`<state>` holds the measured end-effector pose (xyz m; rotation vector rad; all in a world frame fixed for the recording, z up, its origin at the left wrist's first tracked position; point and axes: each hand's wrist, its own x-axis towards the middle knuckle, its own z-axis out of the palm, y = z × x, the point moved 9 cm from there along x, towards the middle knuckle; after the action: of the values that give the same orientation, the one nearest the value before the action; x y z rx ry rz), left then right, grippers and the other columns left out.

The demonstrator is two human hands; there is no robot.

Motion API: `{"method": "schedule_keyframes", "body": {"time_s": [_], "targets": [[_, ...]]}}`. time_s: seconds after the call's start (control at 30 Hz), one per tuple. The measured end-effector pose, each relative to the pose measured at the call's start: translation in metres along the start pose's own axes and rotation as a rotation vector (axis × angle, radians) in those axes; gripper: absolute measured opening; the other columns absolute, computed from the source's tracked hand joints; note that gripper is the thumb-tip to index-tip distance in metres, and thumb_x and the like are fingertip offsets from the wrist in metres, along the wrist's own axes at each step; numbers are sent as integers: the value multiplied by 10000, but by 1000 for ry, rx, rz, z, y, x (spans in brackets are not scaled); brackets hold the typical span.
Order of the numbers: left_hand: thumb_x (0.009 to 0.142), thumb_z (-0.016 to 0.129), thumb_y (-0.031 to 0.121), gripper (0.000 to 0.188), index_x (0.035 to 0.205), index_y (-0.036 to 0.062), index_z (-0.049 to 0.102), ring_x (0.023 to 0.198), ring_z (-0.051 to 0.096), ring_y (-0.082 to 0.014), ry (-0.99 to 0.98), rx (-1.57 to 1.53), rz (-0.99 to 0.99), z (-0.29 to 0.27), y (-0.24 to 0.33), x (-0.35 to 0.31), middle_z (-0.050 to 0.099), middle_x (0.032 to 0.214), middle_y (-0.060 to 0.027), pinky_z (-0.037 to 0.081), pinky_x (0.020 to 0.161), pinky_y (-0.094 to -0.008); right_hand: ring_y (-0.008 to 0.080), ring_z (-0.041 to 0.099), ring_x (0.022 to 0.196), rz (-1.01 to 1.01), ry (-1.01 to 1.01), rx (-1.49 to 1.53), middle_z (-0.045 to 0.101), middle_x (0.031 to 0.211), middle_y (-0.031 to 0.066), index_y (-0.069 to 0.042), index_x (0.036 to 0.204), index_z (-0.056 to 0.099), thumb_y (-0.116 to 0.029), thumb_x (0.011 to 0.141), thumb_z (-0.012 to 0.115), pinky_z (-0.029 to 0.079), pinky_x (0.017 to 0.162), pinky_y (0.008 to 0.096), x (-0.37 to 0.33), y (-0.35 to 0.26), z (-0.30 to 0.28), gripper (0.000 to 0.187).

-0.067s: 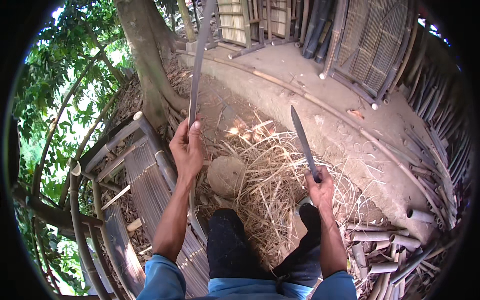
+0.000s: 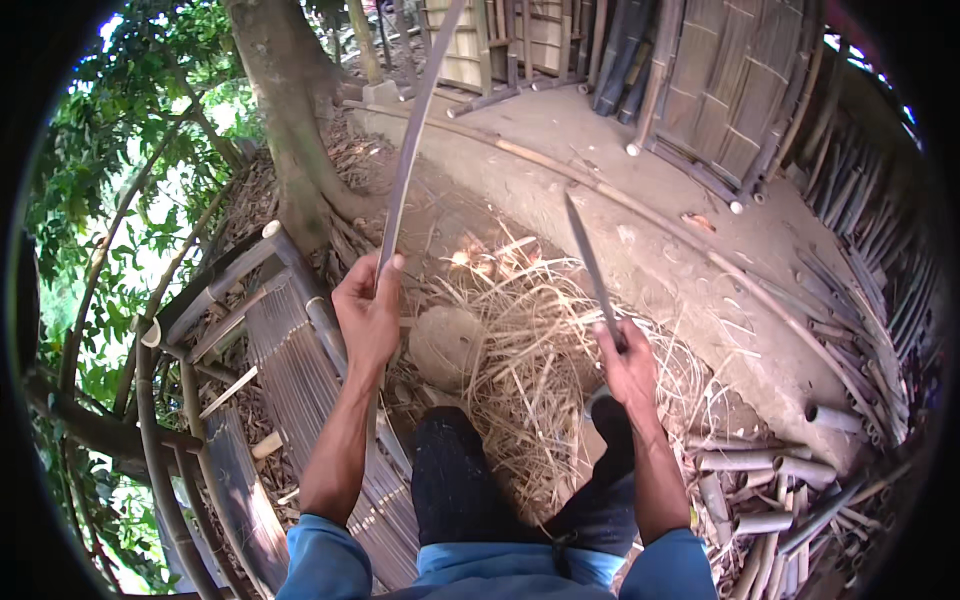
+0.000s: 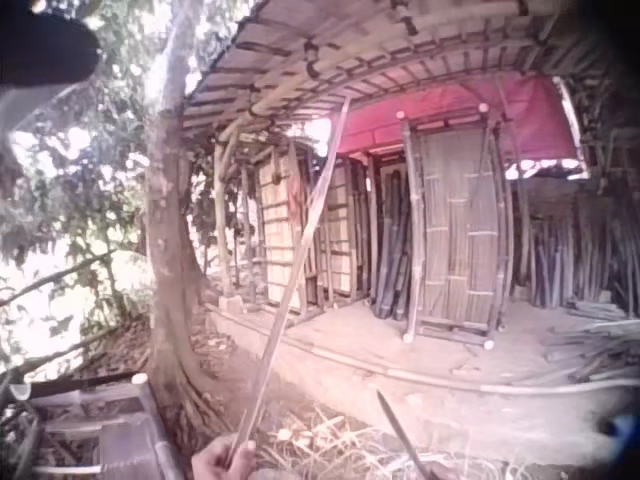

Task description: The person uses a large knife to strip thin pieces from a bamboo pole and then places the pole onto a bamboo frame.

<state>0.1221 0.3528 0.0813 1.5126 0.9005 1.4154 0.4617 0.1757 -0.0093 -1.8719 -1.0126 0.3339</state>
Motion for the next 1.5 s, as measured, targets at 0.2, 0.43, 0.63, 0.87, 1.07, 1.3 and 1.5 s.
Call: {"method": "schedule_keyframes", "body": {"time_s": [0.2, 0.43, 0.63, 0.87, 1.07, 1.3, 1.5], "targets": [[952, 689, 49, 194, 1123, -30, 738, 666, 454, 10, -130, -47, -154, 16, -10, -69, 623, 794, 83, 320, 569, -196, 223, 511, 493, -200, -113, -167, 535, 547, 103, -26, 906, 692, -526, 969, 645, 430, 524, 423, -30, -89, 17, 506], [963, 672, 35, 151, 1083, -17, 747, 572, 425, 9, -262, -164, -273, 47, -29, -125, 582, 723, 87, 275, 490, -214, 309, 650, 485, -574, -289, -458, 571, 500, 112, -39, 827, 687, -650, 920, 639, 520, 511, 453, -73, -127, 38, 620], [960, 678, 51, 173, 1105, -27, 733, 660, 467, -4, -313, -131, -395, 50, -26, -144, 587, 758, 84, 348, 559, -209, 295, 639, 473, -477, -334, -484, 595, 513, 138, -42, 808, 717, -714, 938, 555, 519, 500, 481, -70, -113, 29, 703], [971, 672, 41, 169, 1123, -14, 721, 659, 455, -4, -348, -155, -492, 39, -34, -177, 551, 764, 91, 359, 580, -197, 322, 662, 489, -401, -338, -667, 591, 499, 165, -62, 851, 748, -777, 939, 457, 523, 488, 477, -58, -99, 19, 777], [952, 706, 54, 181, 1111, -32, 720, 701, 494, -8, -378, -47, -504, -2, -30, -221, 609, 801, 61, 397, 624, -190, 126, 488, 386, -252, -227, -604, 498, 454, 19, -44, 911, 753, -837, 927, 376, 381, 340, 343, 2, -75, -15, 878], [984, 692, 133, 218, 1145, -7, 739, 563, 486, -24, -388, 64, -875, -53, -33, -264, 566, 648, 52, 339, 493, -226, 109, 424, 389, -161, 293, -472, 534, 503, 35, 6, 962, 749, -819, 931, 416, 347, 337, 354, 90, -22, -144, 890], [1017, 618, 141, 305, 1281, -1, 669, 522, 449, -32, -508, -149, -650, 24, -34, -204, 529, 614, 44, 323, 469, -225, 232, 633, 485, -359, -289, -612, 617, 561, 85, -95, 828, 717, -721, 903, 590, 506, 481, 404, -74, -69, 22, 643]]}}
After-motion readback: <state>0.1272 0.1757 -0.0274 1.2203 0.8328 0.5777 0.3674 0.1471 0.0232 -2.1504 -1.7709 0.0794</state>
